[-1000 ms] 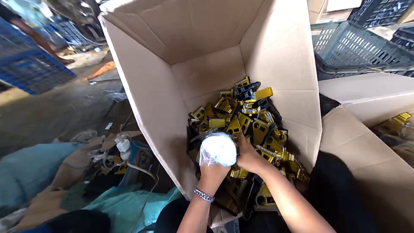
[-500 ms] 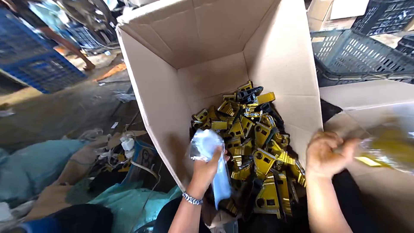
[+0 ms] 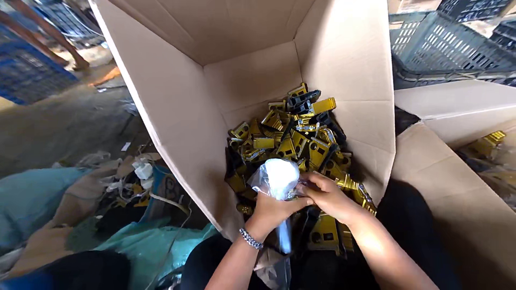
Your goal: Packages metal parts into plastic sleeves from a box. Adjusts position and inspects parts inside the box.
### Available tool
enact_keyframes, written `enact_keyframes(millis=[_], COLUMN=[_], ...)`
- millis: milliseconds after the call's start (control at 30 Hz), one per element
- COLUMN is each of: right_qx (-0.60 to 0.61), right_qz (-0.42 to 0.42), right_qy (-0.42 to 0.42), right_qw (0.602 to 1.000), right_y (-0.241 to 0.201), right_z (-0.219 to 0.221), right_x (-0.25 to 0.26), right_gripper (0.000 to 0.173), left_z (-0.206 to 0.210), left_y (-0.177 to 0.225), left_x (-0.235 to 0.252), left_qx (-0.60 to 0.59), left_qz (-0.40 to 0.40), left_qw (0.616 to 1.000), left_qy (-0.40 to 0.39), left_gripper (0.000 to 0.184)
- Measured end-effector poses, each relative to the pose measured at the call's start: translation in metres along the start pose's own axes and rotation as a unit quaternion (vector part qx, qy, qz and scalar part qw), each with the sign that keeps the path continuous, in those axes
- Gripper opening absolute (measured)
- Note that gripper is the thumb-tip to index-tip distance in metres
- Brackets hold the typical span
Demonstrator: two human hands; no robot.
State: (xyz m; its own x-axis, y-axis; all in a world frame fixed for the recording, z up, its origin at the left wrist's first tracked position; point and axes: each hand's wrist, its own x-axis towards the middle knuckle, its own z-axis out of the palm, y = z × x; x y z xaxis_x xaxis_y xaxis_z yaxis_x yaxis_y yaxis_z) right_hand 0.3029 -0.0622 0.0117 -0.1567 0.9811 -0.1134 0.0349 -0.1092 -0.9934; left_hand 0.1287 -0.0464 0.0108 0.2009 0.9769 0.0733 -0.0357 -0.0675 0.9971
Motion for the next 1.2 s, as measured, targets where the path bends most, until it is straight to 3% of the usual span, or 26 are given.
enact_keyframes(millis=[67, 133, 200, 267, 333, 400, 467, 533, 567, 633, 667, 700, 733, 767, 833, 900, 1000, 1067, 1100, 1200], right_qx=[0.01, 0.015, -0.05, -0.167, -0.304, -0.321, -0.307, -0.313, -0.3, -0.343, -0.403, -0.42, -0.379, -0.319, -0.252, -0.209, -0.146, -0.201, -0.193, -0.12], right_qz=[0.006, 0.021, 0.015, -0.033, -0.136, -0.15, -0.135, -0.24, -0.273, -0.258, -0.216, -0.124, -0.052, -0.046, -0.155, -0.25, -0.216, -0.262, -0.274, -0.212], right_qy=[0.035, 0.084, 0.106, 0.088, 0.065, 0.014, 0.006, 0.055, 0.054, 0.067, 0.099, 0.105, 0.125, 0.153, 0.153, 0.119, 0.105, 0.114, 0.106, 0.068], right_qw=[0.999, 0.996, 0.993, 0.981, 0.941, 0.935, 0.942, 0.917, 0.912, 0.901, 0.884, 0.893, 0.915, 0.934, 0.943, 0.938, 0.96, 0.937, 0.936, 0.967], right_y=[0.004, 0.005, -0.001, -0.008, -0.015, -0.017, -0.017, -0.01, -0.003, 0.018, 0.023, 0.02, 0.009, -0.005, -0.008, 0.003, 0.011, 0.01, 0.013, 0.019], right_z=[0.002, -0.005, -0.013, 0.004, 0.039, 0.039, 0.046, 0.072, 0.075, 0.049, 0.027, 0.009, 0.004, 0.011, 0.047, 0.067, 0.067, 0.086, 0.086, 0.06], right_x=[0.008, 0.014, 0.023, 0.034, 0.036, 0.052, 0.059, 0.05, 0.051, 0.071, 0.085, 0.09, 0.089, 0.084, 0.058, 0.058, 0.067, 0.054, 0.053, 0.067], right_gripper=[0.021, 0.025, 0.035, 0.047, 0.05, 0.053, 0.055, 0.058, 0.06, 0.054, 0.05, 0.051, 0.054, 0.057, 0.058, 0.058, 0.06, 0.066, 0.068, 0.059], left_z=[0.004, 0.001, -0.003, 0.004, 0.011, 0.01, 0.001, -0.007, -0.008, -0.015, -0.017, -0.017, -0.02, -0.022, -0.011, -0.002, -0.006, -0.012, -0.011, -0.002], left_y=[0.013, 0.017, 0.001, -0.015, -0.008, -0.006, -0.006, 0.002, 0.003, -0.005, -0.007, -0.01, -0.011, -0.009, -0.009, -0.012, -0.014, -0.006, -0.005, -0.017], left_x=[-0.001, 0.003, 0.002, -0.002, -0.011, -0.015, -0.008, -0.001, -0.003, -0.01, -0.012, -0.013, -0.008, 0.001, 0.003, -0.004, -0.008, -0.012, -0.014, -0.008], left_qx=[-0.083, -0.029, 0.136, 0.276, 0.341, 0.357, 0.327, 0.282, 0.283, 0.339, 0.33, 0.339, 0.377, 0.428, 0.436, 0.362, 0.327, 0.328, 0.34, 0.341], left_qz=[-0.082, -0.116, -0.026, 0.093, 0.106, 0.175, 0.175, 0.07, 0.064, 0.156, 0.173, 0.179, 0.162, 0.123, 0.049, 0.095, 0.18, 0.061, 0.051, 0.181], left_qw=[0.993, 0.993, 0.99, 0.955, 0.932, 0.918, 0.927, 0.956, 0.956, 0.926, 0.927, 0.923, 0.911, 0.895, 0.898, 0.927, 0.925, 0.942, 0.939, 0.92], left_qy=[-0.011, 0.003, -0.014, -0.051, -0.07, 0.003, 0.053, 0.045, 0.05, 0.05, 0.038, 0.035, 0.032, 0.017, -0.014, 0.013, 0.072, 0.03, 0.026, 0.07], left_gripper=[0.036, 0.019, 0.029, 0.031, 0.036, 0.037, 0.038, 0.032, 0.031, 0.038, 0.04, 0.038, 0.036, 0.034, 0.038, 0.04, 0.033, 0.029, 0.028, 0.028])
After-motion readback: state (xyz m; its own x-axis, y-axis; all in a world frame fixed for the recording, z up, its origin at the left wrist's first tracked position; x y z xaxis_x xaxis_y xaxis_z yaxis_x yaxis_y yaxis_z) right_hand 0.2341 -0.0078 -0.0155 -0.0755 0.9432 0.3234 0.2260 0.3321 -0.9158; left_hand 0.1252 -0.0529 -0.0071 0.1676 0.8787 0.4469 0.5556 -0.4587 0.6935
